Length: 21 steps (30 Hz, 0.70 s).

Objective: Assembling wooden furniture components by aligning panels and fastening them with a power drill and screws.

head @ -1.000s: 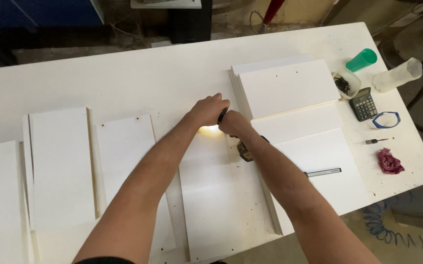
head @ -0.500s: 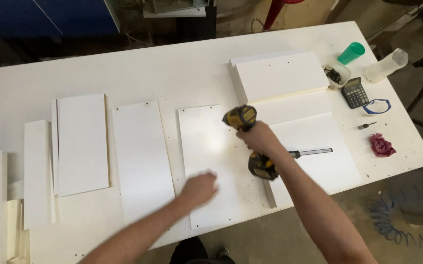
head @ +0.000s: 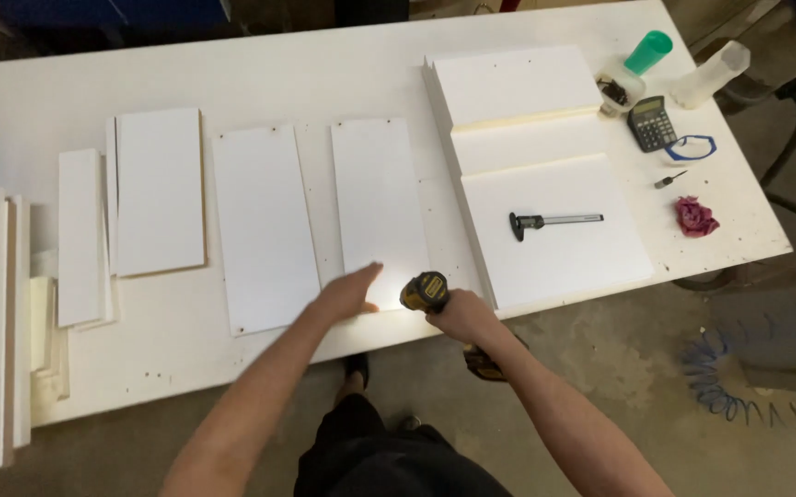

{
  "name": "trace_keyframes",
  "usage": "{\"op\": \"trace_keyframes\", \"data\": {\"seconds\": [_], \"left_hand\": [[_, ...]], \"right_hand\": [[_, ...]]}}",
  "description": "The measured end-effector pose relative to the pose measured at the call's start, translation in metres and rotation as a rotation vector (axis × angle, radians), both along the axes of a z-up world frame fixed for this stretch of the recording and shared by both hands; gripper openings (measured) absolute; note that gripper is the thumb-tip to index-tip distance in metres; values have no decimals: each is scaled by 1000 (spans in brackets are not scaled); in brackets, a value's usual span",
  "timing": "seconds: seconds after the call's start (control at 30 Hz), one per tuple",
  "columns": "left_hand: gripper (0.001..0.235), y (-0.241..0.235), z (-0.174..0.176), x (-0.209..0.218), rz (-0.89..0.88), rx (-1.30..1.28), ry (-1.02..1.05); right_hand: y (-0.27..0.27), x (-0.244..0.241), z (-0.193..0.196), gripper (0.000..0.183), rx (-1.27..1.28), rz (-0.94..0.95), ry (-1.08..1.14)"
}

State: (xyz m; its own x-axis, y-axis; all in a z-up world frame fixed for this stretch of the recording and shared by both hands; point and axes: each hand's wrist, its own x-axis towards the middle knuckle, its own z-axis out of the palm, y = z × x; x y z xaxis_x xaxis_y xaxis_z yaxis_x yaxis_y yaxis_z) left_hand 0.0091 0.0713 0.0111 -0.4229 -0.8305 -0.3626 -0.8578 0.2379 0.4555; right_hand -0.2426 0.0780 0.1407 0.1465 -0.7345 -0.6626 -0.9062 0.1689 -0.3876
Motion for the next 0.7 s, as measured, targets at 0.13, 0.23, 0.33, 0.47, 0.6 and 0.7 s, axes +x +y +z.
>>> {"op": "trace_keyframes", "data": {"seconds": [0.13,0.23,0.33,0.47,0.6,0.7], "left_hand": [[104,8,153,6,31,102,260],[74,9,154,3,-70,39,158],[63,7,126,7,-50,17,28],[60,18,140,13,-25,44,39],[61,24,134,19,1,45,22],[60,24,126,21,2,45,17]], "right_hand": [[-4,38,-1,44,-60,223,40],[-15,61,-49,50,-103,327,54],[-24,74,-71,43,-114,386,95],[-20,82,-71,46,-133,397,95],[-13,93,-67,43,-148,415,101],[-11,96,-72,44,-160,405,106]]}}
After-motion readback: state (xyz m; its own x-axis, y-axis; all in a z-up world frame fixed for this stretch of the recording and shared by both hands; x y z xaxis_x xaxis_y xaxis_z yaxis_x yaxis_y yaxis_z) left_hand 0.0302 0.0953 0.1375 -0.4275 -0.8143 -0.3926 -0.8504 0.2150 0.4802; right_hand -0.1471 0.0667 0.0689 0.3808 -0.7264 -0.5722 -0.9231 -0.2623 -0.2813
